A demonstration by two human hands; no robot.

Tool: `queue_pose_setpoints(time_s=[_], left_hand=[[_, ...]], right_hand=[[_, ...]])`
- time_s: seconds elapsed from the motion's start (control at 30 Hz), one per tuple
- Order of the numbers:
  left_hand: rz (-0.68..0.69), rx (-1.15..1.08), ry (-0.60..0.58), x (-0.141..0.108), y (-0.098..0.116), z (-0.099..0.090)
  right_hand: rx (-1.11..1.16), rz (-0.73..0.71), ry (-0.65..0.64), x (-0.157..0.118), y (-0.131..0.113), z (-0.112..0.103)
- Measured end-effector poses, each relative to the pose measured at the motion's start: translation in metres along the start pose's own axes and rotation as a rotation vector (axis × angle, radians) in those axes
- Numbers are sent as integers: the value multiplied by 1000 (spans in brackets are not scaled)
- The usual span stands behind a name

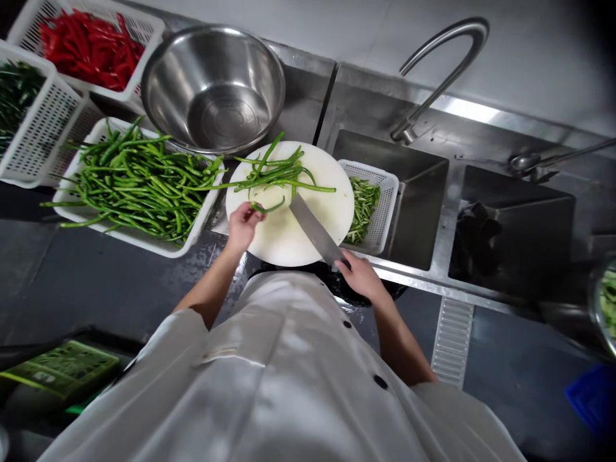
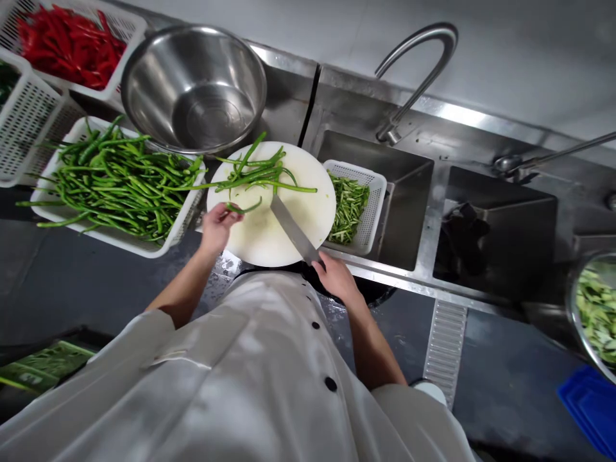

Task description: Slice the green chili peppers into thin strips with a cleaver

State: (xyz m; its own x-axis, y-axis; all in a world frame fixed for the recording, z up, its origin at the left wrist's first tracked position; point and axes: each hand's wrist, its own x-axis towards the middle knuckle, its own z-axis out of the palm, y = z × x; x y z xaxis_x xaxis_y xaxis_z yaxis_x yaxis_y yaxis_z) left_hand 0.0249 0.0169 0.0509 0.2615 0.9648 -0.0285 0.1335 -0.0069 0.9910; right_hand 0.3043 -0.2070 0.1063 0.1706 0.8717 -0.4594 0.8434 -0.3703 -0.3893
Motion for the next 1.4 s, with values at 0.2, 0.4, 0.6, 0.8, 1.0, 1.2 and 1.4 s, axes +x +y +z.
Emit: queue_pose_setpoints(time_s=[0.2, 0.4, 0.6, 0.8, 1.0, 1.2, 1.4], left_hand=[[-160, 246, -18, -32, -32, 34], [-126, 313, -52, -30, -24, 29], [-197, 137, -300, -11, -29, 21], [-65, 481, -326, -2, -25, 38], [199, 658, -379, -10, -32, 36], [475, 785, -343, -8, -61, 19], [497, 727, -330, -8, -71, 19]], right_hand=[[-147, 140, -150, -49, -22, 2], [-192, 111, -280, -24, -67, -11], [-146, 152, -225, -25, -39, -19], [-96, 173, -216, -41, -25, -10], [-35, 122, -252, -38, -40, 3], [-41, 85, -274, -31, -49, 6], [-97, 85, -309, -27, -58, 4]])
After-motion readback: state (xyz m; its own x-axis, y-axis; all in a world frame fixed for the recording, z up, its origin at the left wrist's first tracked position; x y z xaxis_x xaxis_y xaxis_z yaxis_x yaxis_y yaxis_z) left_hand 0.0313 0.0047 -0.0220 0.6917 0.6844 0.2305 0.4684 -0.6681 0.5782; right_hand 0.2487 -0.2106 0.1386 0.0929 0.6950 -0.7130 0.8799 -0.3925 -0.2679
